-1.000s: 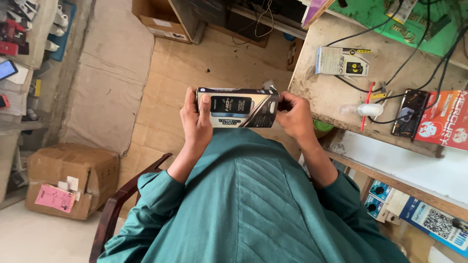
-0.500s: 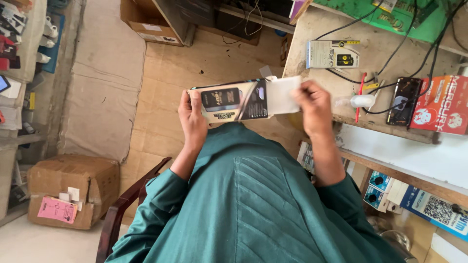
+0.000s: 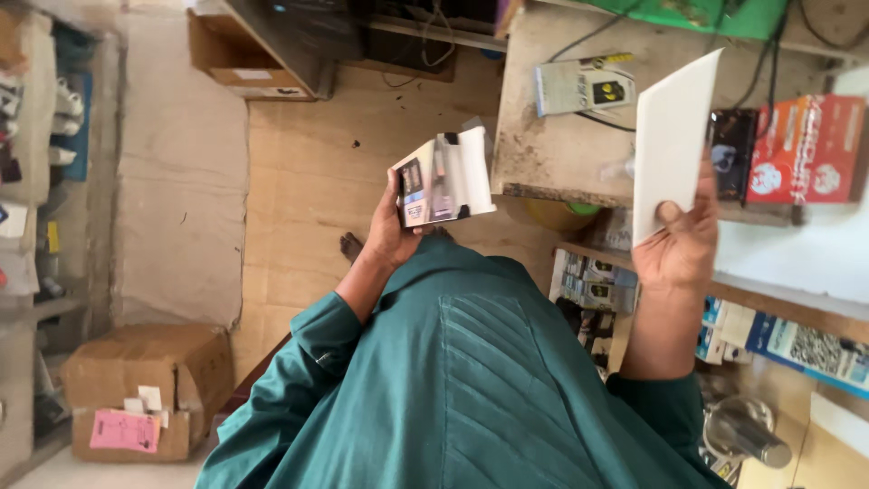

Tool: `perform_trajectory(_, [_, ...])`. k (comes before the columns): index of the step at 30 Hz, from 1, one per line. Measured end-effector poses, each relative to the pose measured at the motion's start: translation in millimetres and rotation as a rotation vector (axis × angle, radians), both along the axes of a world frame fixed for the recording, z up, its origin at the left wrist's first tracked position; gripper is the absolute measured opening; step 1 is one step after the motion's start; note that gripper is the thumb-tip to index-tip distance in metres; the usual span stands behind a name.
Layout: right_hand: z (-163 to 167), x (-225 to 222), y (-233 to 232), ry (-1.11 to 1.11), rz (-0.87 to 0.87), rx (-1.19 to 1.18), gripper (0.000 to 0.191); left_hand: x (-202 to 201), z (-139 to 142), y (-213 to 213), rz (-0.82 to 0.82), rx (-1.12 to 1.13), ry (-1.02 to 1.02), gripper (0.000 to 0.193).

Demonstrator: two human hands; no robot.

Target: The person repeatedly picks up small boxes from a shelf, opens them to reveal black electronic devices, places the devices on a green workbench, and returns the empty boxes to the shelf. The person handles multiple identical items in a repetitive cycle.

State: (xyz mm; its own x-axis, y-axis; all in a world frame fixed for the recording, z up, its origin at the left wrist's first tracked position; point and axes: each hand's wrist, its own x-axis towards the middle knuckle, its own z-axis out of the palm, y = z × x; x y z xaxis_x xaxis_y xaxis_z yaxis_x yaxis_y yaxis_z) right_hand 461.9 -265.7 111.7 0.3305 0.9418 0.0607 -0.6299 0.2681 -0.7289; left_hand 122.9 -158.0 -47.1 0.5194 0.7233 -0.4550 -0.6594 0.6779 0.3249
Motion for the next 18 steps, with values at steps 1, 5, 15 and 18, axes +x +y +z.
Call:
perform_trajectory(1, [-8,3,-5,0.057,0.079,0.030,0.054,5,-2,1,-0.023,0.026,0.000,0.051])
perform_trajectory(5, [-41,8,-32,0.191,0.137,-0.003,0.035,34,-4,10,-0.074,-0.081,0.075,0.043])
perform_trajectory(15, [-61,-1,-80,-0.035,-0.075,-0.283,0.052,141,7,6,-0.276,0.225,0.334,0.039])
perform_trajectory(18, [-69,-7,-85,-0.105,-0.103,-0.315,0.041,174,16,8,-0.305,0.195,0.376,0.038])
